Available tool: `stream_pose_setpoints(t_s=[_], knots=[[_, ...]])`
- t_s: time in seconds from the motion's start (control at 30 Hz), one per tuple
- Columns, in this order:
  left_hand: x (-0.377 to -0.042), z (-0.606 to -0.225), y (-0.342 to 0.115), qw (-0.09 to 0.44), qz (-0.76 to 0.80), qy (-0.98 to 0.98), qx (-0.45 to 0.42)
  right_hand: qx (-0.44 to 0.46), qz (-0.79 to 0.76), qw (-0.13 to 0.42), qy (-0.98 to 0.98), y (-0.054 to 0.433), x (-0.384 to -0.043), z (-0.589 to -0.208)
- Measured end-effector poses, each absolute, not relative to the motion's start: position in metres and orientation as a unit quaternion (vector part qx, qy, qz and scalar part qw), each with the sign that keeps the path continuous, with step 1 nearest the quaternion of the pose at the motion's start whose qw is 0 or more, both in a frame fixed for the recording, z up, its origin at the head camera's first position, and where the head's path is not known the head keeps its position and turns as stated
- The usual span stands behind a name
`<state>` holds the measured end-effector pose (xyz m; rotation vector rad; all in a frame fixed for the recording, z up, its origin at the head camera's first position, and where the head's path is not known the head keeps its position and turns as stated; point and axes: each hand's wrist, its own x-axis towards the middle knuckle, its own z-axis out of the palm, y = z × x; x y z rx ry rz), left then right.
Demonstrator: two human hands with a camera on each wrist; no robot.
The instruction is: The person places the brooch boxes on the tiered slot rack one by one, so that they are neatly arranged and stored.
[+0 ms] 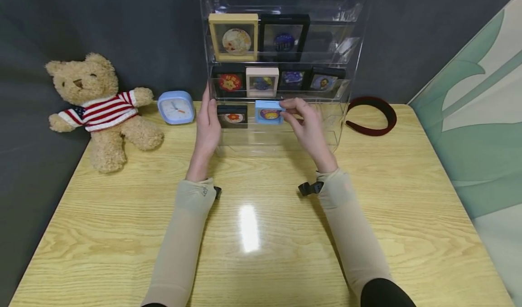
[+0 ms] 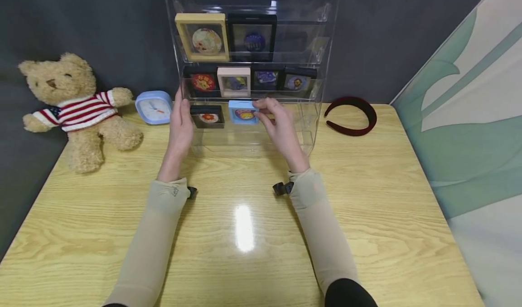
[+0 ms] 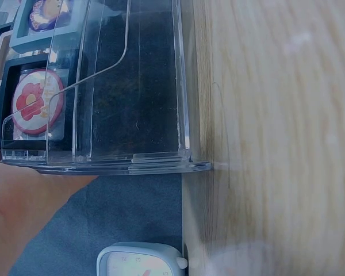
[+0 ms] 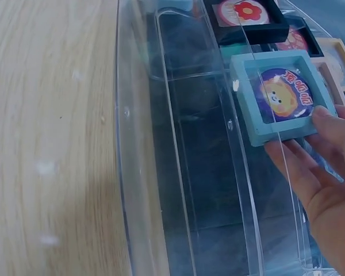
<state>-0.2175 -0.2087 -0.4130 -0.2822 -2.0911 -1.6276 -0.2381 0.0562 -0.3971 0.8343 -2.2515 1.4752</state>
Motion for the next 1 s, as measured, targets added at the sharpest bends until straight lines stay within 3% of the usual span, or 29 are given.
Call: stream_pose_setpoints(t_s=[1.0], knots=[[-0.217, -0.410, -0.205, 0.212, -0.602, -0.766, -0.072, 0.318, 0.491, 0.169, -0.793, 0.051, -0.238, -0.408]])
